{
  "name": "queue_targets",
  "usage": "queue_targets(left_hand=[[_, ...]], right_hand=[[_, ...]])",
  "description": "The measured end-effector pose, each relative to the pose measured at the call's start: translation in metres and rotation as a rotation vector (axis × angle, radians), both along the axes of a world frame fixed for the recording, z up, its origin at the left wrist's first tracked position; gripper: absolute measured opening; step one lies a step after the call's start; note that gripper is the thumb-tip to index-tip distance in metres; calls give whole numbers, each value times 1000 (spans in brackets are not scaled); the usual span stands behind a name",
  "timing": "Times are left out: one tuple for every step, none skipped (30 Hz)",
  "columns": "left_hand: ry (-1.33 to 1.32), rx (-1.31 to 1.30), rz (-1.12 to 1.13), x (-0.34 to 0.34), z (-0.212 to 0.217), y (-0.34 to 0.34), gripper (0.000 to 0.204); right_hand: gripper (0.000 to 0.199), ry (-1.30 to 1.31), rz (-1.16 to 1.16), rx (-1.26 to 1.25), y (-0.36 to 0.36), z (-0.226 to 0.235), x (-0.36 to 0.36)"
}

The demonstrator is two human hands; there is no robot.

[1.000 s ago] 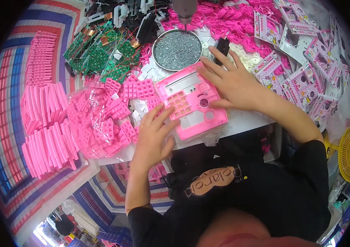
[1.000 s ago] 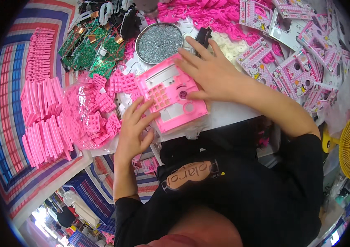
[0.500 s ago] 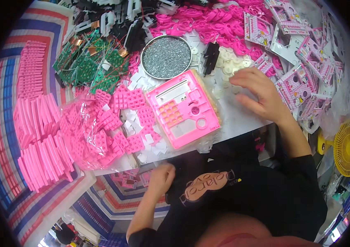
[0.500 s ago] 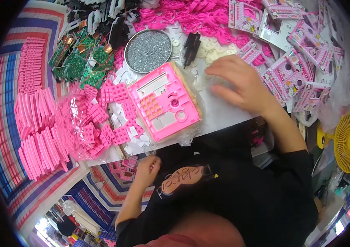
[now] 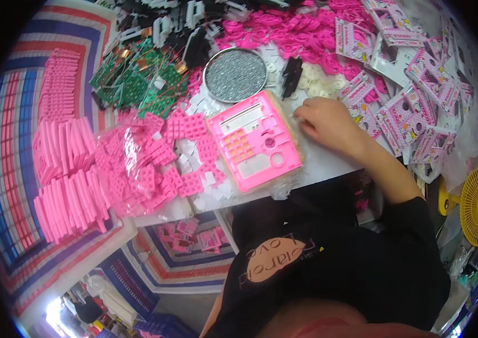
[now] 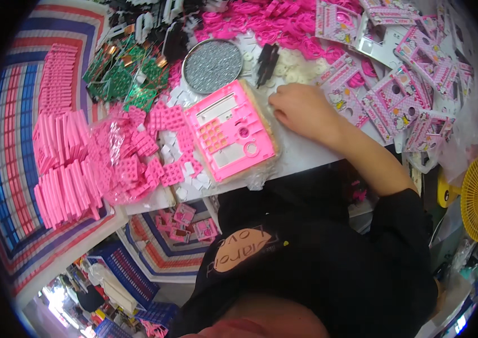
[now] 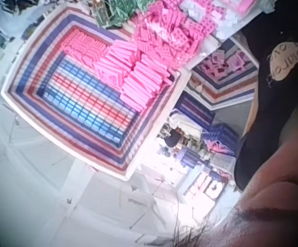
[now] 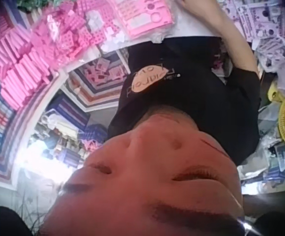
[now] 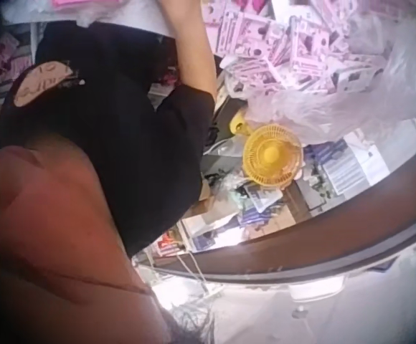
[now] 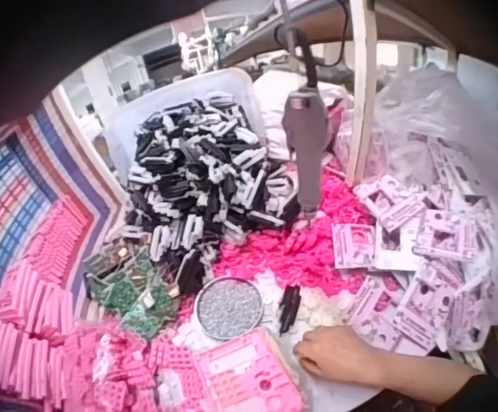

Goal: Assembling the internal circuit boards and plastic casings of pink toy banks using hand tools.

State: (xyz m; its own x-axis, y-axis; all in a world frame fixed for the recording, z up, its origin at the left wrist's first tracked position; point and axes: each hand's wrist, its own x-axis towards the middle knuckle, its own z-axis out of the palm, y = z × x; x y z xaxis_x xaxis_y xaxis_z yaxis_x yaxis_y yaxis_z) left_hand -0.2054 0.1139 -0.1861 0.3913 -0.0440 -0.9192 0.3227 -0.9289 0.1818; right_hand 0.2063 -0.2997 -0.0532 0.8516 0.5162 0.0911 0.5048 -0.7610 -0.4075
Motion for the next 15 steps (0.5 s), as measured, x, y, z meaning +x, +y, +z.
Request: queue_targets(left_hand=[[2,-14,46,-7,0,0,45],[-3,-33,79,-8,-1,-1,45],[-6,-45,102,-10,-2,-1,45],[-12,-60,123,-10,-3,-2,45],[-16,-74,134,-8,-4,-2,45],[-17,-85,141,-8,-5,-2,44],[-16,-88,138,-11,-6,-2,44],[-20,-97,137,-9,-11,-3,44],[-13,-100,120,-14,-11,0,44],[-1,-110,93,-20,-17,0,44],[1,-114,54,-24,-24,5,44],[8,-129,5,-28,-33,11,44],[2,-147,-122,-23,-45,18,44],[-17,-148,-274,-19,-54,29,44],[-66,-148,-418,11,-46,32,44]], right_hand=[[13,3,-1,-29,7,-1,2],[12,2,-8,-70,10,-1,2],[11,28,-11,-132,12,-2,1],[11,33,-11,-122,12,-2,1],[10,35,-15,-110,11,-2,-1],[10,36,-21,-98,10,-2,-2],[11,19,-4,-29,7,-3,-3],[11,29,-7,4,6,-2,-4],[12,39,-11,37,6,0,-4],[13,50,-15,52,3,5,-2],[13,162,-40,43,4,11,4],[13,189,-55,131,9,14,5],[14,215,-82,209,10,19,6],[15,242,-109,289,12,24,6],[17,225,-89,374,13,29,2]])
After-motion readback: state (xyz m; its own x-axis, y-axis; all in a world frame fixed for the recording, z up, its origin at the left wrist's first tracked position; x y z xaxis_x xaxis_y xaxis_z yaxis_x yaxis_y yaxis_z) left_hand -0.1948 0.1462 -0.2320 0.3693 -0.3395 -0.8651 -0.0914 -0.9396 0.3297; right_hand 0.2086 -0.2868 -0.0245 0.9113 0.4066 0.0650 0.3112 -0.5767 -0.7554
